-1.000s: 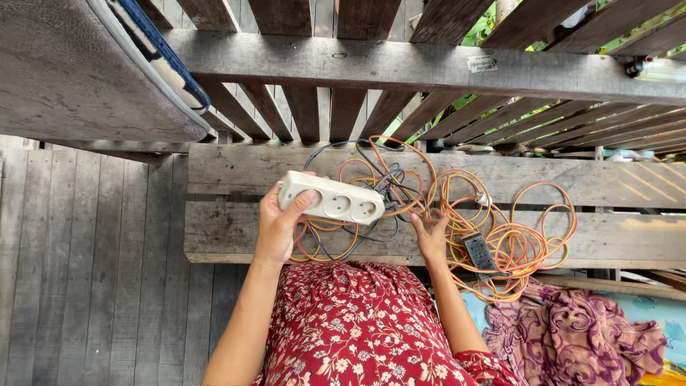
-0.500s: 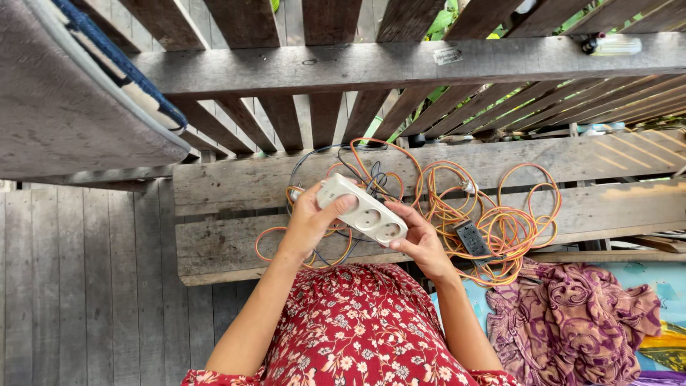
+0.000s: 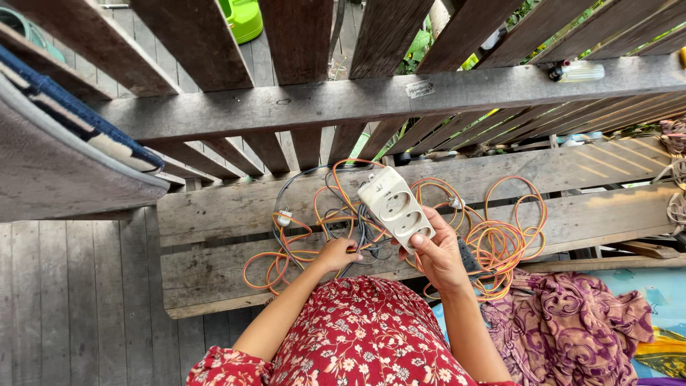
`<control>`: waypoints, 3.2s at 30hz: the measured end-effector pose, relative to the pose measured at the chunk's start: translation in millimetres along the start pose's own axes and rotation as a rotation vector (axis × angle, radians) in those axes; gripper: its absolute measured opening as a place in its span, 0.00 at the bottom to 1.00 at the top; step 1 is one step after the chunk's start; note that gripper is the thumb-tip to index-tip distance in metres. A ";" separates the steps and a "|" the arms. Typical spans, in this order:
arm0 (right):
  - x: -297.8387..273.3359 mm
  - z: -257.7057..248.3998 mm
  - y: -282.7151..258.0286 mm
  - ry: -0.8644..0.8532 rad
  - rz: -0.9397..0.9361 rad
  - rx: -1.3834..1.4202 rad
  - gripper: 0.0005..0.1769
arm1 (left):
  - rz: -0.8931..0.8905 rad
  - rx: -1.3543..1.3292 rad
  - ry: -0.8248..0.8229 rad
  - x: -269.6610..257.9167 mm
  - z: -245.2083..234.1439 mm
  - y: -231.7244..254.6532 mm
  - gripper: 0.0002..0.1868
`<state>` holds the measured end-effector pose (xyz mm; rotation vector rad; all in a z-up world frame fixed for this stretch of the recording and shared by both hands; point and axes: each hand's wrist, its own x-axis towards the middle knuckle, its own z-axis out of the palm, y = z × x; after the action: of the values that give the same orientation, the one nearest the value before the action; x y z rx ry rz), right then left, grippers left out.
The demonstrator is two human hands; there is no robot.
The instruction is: The person unties and separates various power cables and extension cords by hand on a wooden bench, periodically picking up and moving white power strips.
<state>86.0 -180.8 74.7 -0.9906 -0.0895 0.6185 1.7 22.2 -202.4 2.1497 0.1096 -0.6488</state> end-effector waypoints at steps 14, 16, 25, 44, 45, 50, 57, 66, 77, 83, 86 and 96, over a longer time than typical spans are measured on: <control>33.9 -39.2 28.0 0.146 0.419 -0.966 0.27 | 0.090 -0.255 0.716 -38.0 -61.5 23.7 0.12; 35.4 -32.6 29.4 0.126 0.480 -1.021 0.27 | 0.044 -0.412 0.730 -37.1 -59.1 23.0 0.12; 41.3 -53.8 52.1 -0.020 0.499 -0.848 0.27 | 0.062 -0.708 0.468 -55.9 -66.7 86.4 0.16; 52.7 -79.2 117.8 -0.103 0.648 -0.032 0.34 | 0.036 -1.196 0.536 -52.7 -49.4 61.3 0.28; 52.4 -78.2 117.1 -0.097 0.652 -0.002 0.32 | 0.061 -1.168 0.527 -54.4 -48.7 58.7 0.28; 53.0 -80.0 117.4 0.072 0.625 0.071 0.19 | 0.070 -1.157 0.480 -58.9 -58.4 64.3 0.26; 51.5 -100.1 116.1 0.109 0.547 0.212 0.03 | 0.058 -1.355 0.842 -92.6 -142.7 72.5 0.21; 54.2 -173.6 157.7 0.249 0.610 -0.212 0.10 | 0.382 -1.430 1.186 -185.0 -232.3 80.1 0.21; 51.4 -31.6 50.7 -0.132 -0.024 -1.057 0.43 | 0.356 -1.330 0.703 -161.0 -192.8 122.7 0.21; 36.9 14.5 27.0 -0.697 0.143 -0.893 0.40 | 0.289 -1.224 0.497 -151.3 -190.0 151.9 0.27; 22.9 11.2 47.5 -0.745 0.368 -0.740 0.32 | 0.289 -1.194 0.490 -148.8 -182.8 148.2 0.28; 18.0 8.7 41.3 -0.315 0.320 -0.548 0.40 | 0.222 -1.267 0.350 -123.5 -153.3 132.2 0.32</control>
<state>79.4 -148.6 42.7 -1.4433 -0.4013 1.0764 -1.9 76.0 28.5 0.9858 0.3533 0.0123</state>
